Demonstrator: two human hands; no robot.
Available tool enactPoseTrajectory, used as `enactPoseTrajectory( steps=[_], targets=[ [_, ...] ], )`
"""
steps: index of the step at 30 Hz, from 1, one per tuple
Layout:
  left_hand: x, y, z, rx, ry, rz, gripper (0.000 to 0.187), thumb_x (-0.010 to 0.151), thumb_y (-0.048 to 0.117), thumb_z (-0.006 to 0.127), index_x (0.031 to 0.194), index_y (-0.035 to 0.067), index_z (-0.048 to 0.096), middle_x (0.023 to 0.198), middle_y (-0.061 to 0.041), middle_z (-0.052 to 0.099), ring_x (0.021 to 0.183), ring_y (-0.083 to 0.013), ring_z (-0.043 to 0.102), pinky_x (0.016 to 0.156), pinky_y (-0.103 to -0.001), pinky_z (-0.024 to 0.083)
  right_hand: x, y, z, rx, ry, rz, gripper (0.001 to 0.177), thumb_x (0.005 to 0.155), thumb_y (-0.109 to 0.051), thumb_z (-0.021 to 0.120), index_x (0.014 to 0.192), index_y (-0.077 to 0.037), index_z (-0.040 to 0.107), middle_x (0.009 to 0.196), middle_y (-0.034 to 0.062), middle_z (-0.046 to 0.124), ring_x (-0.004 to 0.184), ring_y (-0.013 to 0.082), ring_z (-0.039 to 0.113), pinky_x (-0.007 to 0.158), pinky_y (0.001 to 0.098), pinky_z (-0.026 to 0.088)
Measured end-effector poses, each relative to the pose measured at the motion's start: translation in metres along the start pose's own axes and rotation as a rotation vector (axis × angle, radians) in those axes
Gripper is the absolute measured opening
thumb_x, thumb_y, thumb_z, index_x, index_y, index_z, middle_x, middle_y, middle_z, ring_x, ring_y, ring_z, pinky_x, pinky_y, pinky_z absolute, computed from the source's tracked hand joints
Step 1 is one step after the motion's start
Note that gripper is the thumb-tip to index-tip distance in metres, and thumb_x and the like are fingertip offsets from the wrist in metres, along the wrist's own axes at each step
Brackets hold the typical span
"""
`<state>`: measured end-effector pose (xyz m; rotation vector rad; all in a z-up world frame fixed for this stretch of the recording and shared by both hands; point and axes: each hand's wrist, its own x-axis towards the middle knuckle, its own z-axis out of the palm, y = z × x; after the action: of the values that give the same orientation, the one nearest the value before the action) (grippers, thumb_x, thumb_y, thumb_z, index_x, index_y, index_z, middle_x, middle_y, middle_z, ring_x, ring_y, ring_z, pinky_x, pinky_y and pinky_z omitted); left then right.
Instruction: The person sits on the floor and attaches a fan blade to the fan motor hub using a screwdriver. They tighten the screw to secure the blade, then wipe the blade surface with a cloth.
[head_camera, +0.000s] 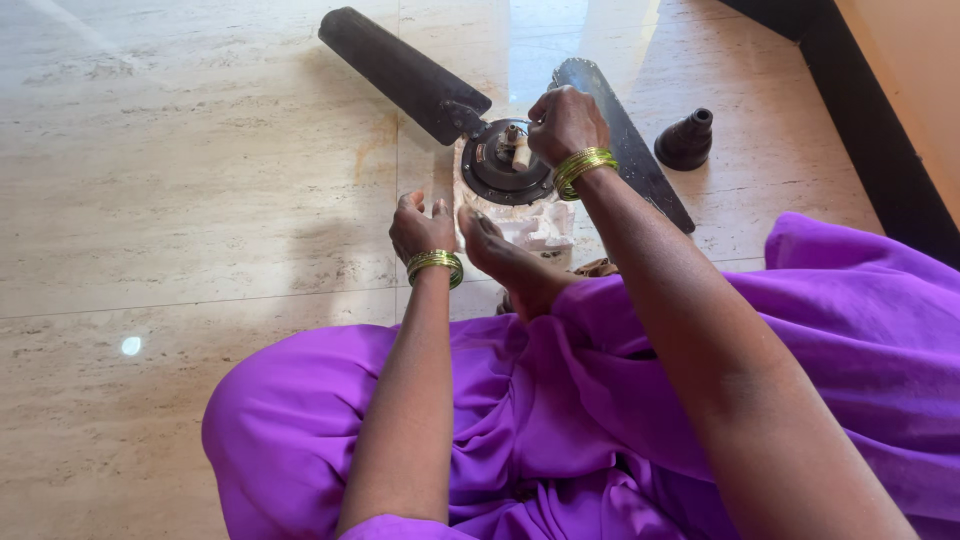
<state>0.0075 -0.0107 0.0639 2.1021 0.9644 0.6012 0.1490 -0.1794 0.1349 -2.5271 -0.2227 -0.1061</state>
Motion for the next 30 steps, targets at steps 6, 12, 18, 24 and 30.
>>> enactPoseTrajectory(
  steps=[6, 12, 18, 24, 30],
  targets=[
    [-0.011, 0.041, -0.021, 0.008, 0.124, -0.098, 0.028, 0.086, 0.021, 0.074, 0.113, 0.016, 0.072, 0.118, -0.008, 0.071, 0.114, -0.0326, 0.062, 0.093, -0.049, 0.050, 0.011, -0.031, 0.001, -0.046, -0.011, 0.025, 0.010, 0.086, -0.008, 0.077, 0.088, -0.017, 0.080, 0.092, 0.0072, 0.079, 0.074, 0.0181, 0.072, 0.061, 0.0322, 0.056],
    [-0.014, 0.032, -0.037, 0.067, 0.108, -0.110, 0.031, 0.083, 0.021, 0.076, 0.113, 0.019, 0.073, 0.120, -0.006, 0.071, 0.115, -0.0313, 0.062, 0.095, -0.052, 0.046, 0.004, -0.047, 0.033, -0.055, -0.177, 0.150, 0.010, 0.094, -0.014, 0.069, 0.090, -0.011, 0.078, 0.086, 0.0115, 0.076, 0.072, 0.0213, 0.072, 0.059, 0.0363, 0.058],
    [0.006, -0.007, -0.020, -0.124, 0.151, -0.264, 0.025, 0.082, 0.017, 0.073, 0.105, 0.009, 0.075, 0.110, -0.013, 0.075, 0.103, -0.0309, 0.073, 0.093, -0.043, 0.057, -0.025, -0.071, 0.080, -0.152, -0.271, -0.001, 0.016, 0.090, -0.014, 0.065, 0.092, -0.006, 0.078, 0.094, 0.0217, 0.074, 0.088, 0.0354, 0.074, 0.077, 0.0477, 0.058],
    [-0.002, -0.041, 0.019, -0.159, 0.127, -0.136, 0.024, 0.079, 0.015, 0.074, 0.101, 0.006, 0.077, 0.107, -0.014, 0.077, 0.100, -0.0297, 0.073, 0.090, -0.041, 0.057, -0.042, -0.060, 0.094, -0.175, -0.332, -0.031, 0.015, 0.084, -0.013, 0.069, 0.094, -0.006, 0.078, 0.100, 0.0215, 0.074, 0.093, 0.0374, 0.073, 0.079, 0.0460, 0.060],
    [-0.019, -0.054, 0.061, -0.178, -0.077, -0.347, 0.027, 0.077, 0.018, 0.076, 0.102, 0.008, 0.078, 0.098, -0.012, 0.080, 0.090, -0.0235, 0.078, 0.086, -0.034, 0.061, -0.044, -0.002, 0.082, -0.272, -0.382, 0.204, 0.028, 0.088, -0.033, 0.077, 0.101, -0.008, 0.077, 0.103, 0.0163, 0.076, 0.093, 0.0326, 0.076, 0.075, 0.0460, 0.063]
  ],
)
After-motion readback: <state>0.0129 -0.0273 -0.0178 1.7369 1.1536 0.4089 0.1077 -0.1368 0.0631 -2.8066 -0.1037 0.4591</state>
